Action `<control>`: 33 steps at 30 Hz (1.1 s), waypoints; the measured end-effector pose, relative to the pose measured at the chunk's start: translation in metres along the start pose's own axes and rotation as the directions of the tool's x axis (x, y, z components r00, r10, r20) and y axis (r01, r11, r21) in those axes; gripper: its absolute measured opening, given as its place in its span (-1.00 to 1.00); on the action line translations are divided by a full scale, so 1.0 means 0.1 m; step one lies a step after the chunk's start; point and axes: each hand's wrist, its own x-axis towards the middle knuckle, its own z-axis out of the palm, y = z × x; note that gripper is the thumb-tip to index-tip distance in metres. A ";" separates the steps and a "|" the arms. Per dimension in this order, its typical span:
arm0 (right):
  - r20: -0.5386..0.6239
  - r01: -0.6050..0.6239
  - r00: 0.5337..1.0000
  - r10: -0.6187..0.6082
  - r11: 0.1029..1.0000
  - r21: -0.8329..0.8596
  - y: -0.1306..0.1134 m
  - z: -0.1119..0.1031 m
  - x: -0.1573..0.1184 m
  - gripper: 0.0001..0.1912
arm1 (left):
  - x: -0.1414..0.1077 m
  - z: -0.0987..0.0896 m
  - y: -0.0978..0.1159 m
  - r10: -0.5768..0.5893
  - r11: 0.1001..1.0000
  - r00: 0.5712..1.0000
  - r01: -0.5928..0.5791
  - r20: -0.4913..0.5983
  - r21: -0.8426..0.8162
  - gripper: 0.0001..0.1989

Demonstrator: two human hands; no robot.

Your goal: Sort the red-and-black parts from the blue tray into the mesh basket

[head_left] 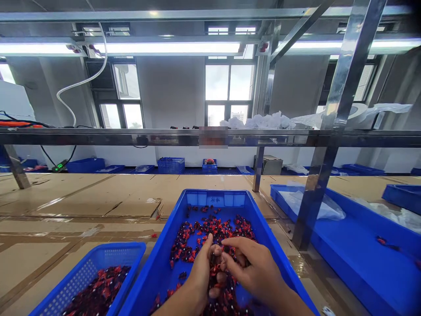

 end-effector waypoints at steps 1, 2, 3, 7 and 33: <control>-0.003 -0.120 0.993 0.121 0.984 0.128 0.00 0.01 0.01 -0.81 | 0.00 -0.01 0.01 -0.024 1.000 1.000 0.024 0.001 -0.020 -0.52; 0.032 -0.258 0.965 0.260 0.920 0.294 0.00 0.02 0.02 -0.77 | 0.00 -0.02 0.01 -0.042 0.998 0.999 0.042 0.004 -0.038 -0.53; 0.111 -0.390 0.917 0.384 0.797 0.460 0.01 0.03 0.04 -0.71 | 0.00 -0.02 0.02 -0.050 0.997 0.999 0.051 0.013 -0.050 -0.54; 0.425 -0.634 0.745 0.513 0.349 0.690 0.11 0.05 0.09 -0.73 | -0.04 0.03 0.05 -0.051 0.998 0.998 0.050 0.034 0.033 -0.49; 0.468 -0.681 0.534 0.704 0.029 0.732 0.21 0.03 0.15 -0.73 | 0.05 0.03 -0.09 -0.063 0.925 0.997 0.042 0.045 0.377 -0.27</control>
